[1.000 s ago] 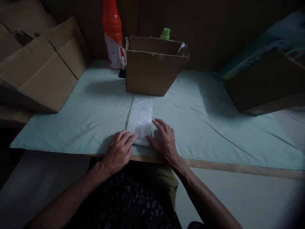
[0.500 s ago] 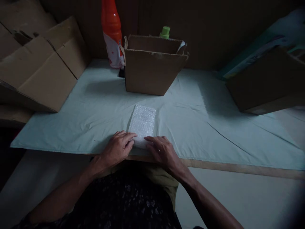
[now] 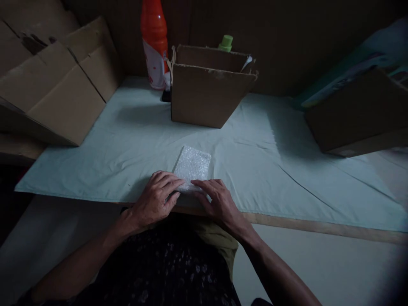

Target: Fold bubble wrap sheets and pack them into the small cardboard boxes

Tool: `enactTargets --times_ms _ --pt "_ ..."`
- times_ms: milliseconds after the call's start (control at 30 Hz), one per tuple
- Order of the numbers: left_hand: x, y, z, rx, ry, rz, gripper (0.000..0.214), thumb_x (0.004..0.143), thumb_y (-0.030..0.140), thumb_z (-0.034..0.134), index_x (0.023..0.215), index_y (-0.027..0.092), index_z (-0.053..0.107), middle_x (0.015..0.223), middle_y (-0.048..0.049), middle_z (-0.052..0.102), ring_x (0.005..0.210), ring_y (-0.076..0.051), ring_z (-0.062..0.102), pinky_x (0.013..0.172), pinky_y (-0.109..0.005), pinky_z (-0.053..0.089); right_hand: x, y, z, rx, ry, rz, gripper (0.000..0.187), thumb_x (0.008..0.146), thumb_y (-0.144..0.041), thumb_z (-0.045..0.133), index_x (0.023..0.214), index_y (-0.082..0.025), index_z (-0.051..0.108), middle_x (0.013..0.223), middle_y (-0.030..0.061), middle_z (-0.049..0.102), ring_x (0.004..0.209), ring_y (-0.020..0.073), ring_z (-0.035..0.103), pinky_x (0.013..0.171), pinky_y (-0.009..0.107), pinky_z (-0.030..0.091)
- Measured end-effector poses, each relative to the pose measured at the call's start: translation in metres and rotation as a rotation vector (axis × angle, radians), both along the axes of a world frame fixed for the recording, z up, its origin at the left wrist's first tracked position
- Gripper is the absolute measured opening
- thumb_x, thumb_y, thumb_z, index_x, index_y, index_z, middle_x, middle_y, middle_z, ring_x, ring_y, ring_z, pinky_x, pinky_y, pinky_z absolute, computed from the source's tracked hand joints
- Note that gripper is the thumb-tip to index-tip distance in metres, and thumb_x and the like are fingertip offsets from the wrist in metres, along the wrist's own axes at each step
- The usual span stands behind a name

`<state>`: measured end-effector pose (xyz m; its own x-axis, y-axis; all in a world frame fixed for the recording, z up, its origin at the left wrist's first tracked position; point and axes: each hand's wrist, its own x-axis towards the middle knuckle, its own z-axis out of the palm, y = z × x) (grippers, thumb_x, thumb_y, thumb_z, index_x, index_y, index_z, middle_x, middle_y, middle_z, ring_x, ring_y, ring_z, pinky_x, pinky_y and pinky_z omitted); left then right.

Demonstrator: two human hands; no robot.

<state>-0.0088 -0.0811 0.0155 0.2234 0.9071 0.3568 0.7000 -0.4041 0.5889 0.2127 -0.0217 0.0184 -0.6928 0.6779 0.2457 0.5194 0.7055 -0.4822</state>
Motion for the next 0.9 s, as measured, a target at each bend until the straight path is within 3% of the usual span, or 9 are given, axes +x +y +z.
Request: enactTargets --times_ms 67,200,300,367,467,567,633,767,900 --pt "-0.001 0.005 -0.001 -0.051 -0.02 0.005 0.032 0.093 0.017 0.054 0.121 0.021 0.07 0.104 -0.0081 0.074 0.1 -0.024 0.065 0.094 -0.041 0.049 0.002 -0.003 0.002 -0.012 0.007 -0.023 0.028 0.098 -0.02 0.056 0.124 -0.021 0.064 0.106 0.0075 0.077 0.09 0.0233 0.068 0.082 0.038 0.049" --pt "0.002 0.032 -0.008 -0.092 0.017 0.124 0.027 0.091 0.02 0.057 0.115 0.019 0.071 0.103 -0.0097 0.074 0.1 -0.026 0.065 0.094 -0.043 0.051 -0.002 -0.011 0.005 0.245 -0.064 -0.158 0.032 0.095 -0.026 0.063 0.126 -0.02 0.063 0.128 0.0141 0.068 0.11 0.0293 0.062 0.087 0.043 0.046" --pt "0.005 0.044 -0.009 -0.086 -0.003 0.232 0.028 0.089 0.023 0.06 0.115 0.017 0.07 0.109 -0.0122 0.071 0.106 -0.028 0.064 0.099 -0.046 0.05 -0.011 -0.007 0.005 0.306 -0.169 -0.092 0.038 0.092 -0.027 0.067 0.129 -0.019 0.061 0.13 0.014 0.067 0.113 0.0297 0.06 0.09 0.044 0.044" --pt "0.006 0.04 -0.008 -0.093 -0.147 0.324 0.033 0.088 0.028 0.063 0.119 0.016 0.068 0.111 -0.0125 0.069 0.105 -0.027 0.064 0.097 -0.044 0.05 -0.015 0.003 0.002 0.264 -0.219 -0.087 0.032 0.093 -0.023 0.065 0.125 -0.019 0.063 0.124 0.0124 0.07 0.105 0.0278 0.063 0.087 0.042 0.044" --pt "0.01 0.02 -0.003 -0.245 -0.589 0.443 0.047 0.086 0.037 0.068 0.128 0.016 0.062 0.115 -0.0115 0.068 0.1 -0.023 0.065 0.091 -0.038 0.053 -0.017 0.021 -0.004 0.152 -0.113 -0.195 0.025 0.094 -0.02 0.062 0.119 -0.018 0.067 0.112 0.0106 0.076 0.095 0.0257 0.067 0.082 0.04 0.046" --pt "0.02 0.001 0.003 -0.525 -1.099 0.362 0.051 0.081 0.038 0.074 0.126 0.016 0.064 0.114 -0.0103 0.071 0.104 -0.023 0.067 0.095 -0.037 0.052 -0.017 0.022 -0.005 0.008 0.073 -0.243 0.027 0.095 -0.024 0.061 0.121 -0.019 0.067 0.109 0.0088 0.077 0.094 0.025 0.07 0.084 0.039 0.05" --pt "0.029 -0.002 0.007 -0.648 -1.328 0.258 0.043 0.074 0.034 0.079 0.112 0.015 0.071 0.107 -0.0093 0.075 0.105 -0.024 0.068 0.099 -0.038 0.05 -0.018 0.012 -0.001 -0.105 0.163 -0.202 0.027 0.097 -0.029 0.06 0.121 -0.021 0.067 0.112 0.0078 0.077 0.094 0.0238 0.071 0.084 0.038 0.052" --pt "0.043 0.004 0.013 -0.726 -1.521 0.234 0.028 0.063 0.029 0.085 0.085 0.015 0.075 0.089 -0.006 0.077 0.092 -0.024 0.071 0.091 -0.037 0.053 -0.017 -0.015 0.009 -0.217 0.259 -0.133 0.029 0.099 -0.036 0.058 0.121 -0.021 0.068 0.112 0.0082 0.076 0.097 0.0229 0.07 0.088 0.038 0.053" --pt "0.046 0.004 0.014 -0.702 -1.507 0.247 0.029 0.064 0.029 0.087 0.088 0.016 0.077 0.09 -0.0043 0.078 0.089 -0.021 0.07 0.088 -0.033 0.053 -0.004 -0.016 0.016 -0.114 0.334 -0.26 0.037 0.093 -0.044 0.065 0.123 -0.023 0.068 0.127 0.0121 0.067 0.116 0.0287 0.062 0.099 0.047 0.047"
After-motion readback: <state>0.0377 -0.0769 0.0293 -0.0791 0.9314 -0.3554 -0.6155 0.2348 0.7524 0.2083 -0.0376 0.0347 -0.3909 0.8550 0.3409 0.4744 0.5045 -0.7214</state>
